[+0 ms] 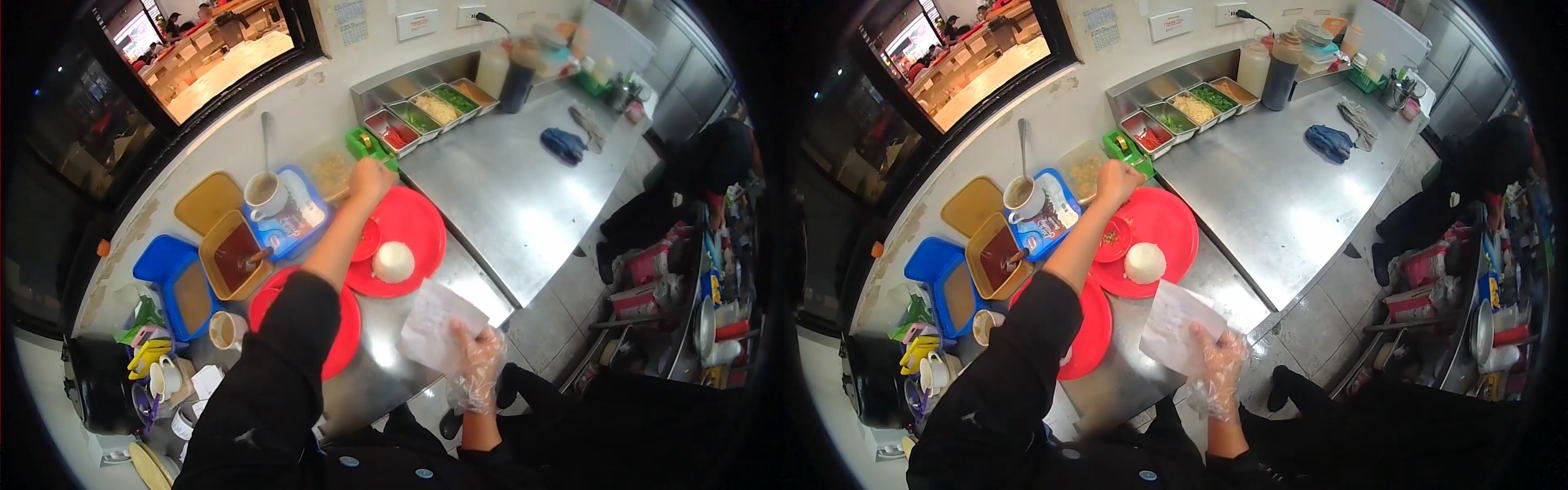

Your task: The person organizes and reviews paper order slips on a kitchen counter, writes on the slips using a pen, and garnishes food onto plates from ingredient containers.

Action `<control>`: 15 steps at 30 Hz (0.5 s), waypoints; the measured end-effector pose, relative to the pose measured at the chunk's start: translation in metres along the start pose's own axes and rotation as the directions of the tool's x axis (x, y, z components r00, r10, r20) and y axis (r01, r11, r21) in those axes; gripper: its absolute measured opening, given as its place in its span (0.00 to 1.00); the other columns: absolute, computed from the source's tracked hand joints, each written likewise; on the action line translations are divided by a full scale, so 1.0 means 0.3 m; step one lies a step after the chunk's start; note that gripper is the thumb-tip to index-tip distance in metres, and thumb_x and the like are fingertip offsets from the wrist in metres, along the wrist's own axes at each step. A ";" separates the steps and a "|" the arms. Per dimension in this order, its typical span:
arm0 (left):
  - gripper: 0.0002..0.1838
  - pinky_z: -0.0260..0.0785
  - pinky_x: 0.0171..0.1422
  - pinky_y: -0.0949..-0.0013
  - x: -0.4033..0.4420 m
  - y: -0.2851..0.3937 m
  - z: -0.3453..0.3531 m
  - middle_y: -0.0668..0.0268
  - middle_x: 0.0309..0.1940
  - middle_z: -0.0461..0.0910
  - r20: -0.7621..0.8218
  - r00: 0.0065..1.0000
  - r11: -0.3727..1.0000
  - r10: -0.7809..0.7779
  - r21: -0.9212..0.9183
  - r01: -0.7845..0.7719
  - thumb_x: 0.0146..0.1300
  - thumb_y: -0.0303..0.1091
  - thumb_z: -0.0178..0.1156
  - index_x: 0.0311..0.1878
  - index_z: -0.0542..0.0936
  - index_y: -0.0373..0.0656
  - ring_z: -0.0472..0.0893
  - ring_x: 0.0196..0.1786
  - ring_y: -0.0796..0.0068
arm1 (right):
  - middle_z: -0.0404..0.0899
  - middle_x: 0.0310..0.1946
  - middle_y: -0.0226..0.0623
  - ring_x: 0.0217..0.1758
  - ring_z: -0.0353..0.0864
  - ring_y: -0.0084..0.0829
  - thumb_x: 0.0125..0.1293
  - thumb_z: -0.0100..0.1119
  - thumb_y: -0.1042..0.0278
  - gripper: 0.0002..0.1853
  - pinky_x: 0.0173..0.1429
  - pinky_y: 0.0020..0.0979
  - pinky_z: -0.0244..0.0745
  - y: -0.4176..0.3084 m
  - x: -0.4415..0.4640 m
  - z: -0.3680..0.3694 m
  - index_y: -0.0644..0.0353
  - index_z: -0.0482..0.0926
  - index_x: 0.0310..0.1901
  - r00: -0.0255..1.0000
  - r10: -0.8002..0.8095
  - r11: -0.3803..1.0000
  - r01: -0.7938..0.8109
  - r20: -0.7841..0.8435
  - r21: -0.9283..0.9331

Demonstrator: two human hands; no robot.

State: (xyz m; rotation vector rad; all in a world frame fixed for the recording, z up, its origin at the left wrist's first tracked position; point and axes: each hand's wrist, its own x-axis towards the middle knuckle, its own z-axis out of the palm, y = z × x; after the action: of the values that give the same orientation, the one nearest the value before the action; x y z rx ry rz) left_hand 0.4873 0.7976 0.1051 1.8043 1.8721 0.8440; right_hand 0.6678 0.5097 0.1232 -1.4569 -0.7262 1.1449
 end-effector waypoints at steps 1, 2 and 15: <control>0.12 0.71 0.36 0.64 -0.082 0.047 -0.077 0.54 0.27 0.81 0.140 0.990 0.991 -0.008 -0.130 0.027 0.50 0.37 0.65 0.31 0.83 0.36 0.81 0.30 0.67 | 0.79 0.29 0.35 0.29 0.75 0.22 0.54 0.67 0.60 0.19 0.34 0.25 0.71 -0.010 0.002 0.008 0.70 0.79 0.38 1.000 -0.002 1.000 0.002 -0.001 0.002; 0.10 0.71 0.40 0.69 -0.192 0.093 -0.154 0.58 0.30 0.82 0.232 0.973 0.907 0.002 -0.410 0.096 0.53 0.36 0.64 0.31 0.83 0.38 0.80 0.34 0.71 | 0.80 0.29 0.36 0.29 0.75 0.22 0.54 0.67 0.60 0.19 0.34 0.25 0.71 -0.011 -0.001 0.010 0.70 0.79 0.38 0.999 -0.034 0.999 0.035 0.018 -0.040; 0.08 0.72 0.44 0.77 -1.021 -0.060 -0.802 0.59 0.38 0.80 0.254 0.967 0.732 0.000 -0.659 0.173 0.52 0.24 0.66 0.36 0.80 0.33 0.79 0.39 0.79 | 0.81 0.30 0.37 0.30 0.78 0.23 0.52 0.65 0.76 0.11 0.36 0.25 0.74 -0.148 -0.496 0.332 0.70 0.80 0.37 0.904 -0.010 0.988 -0.056 0.427 0.142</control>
State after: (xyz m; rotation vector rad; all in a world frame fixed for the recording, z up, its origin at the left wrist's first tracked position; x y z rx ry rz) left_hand 0.3396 0.4604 0.2335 1.2672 1.2382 1.0471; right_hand 0.5308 0.4226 0.2105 -1.0971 -0.9015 1.5291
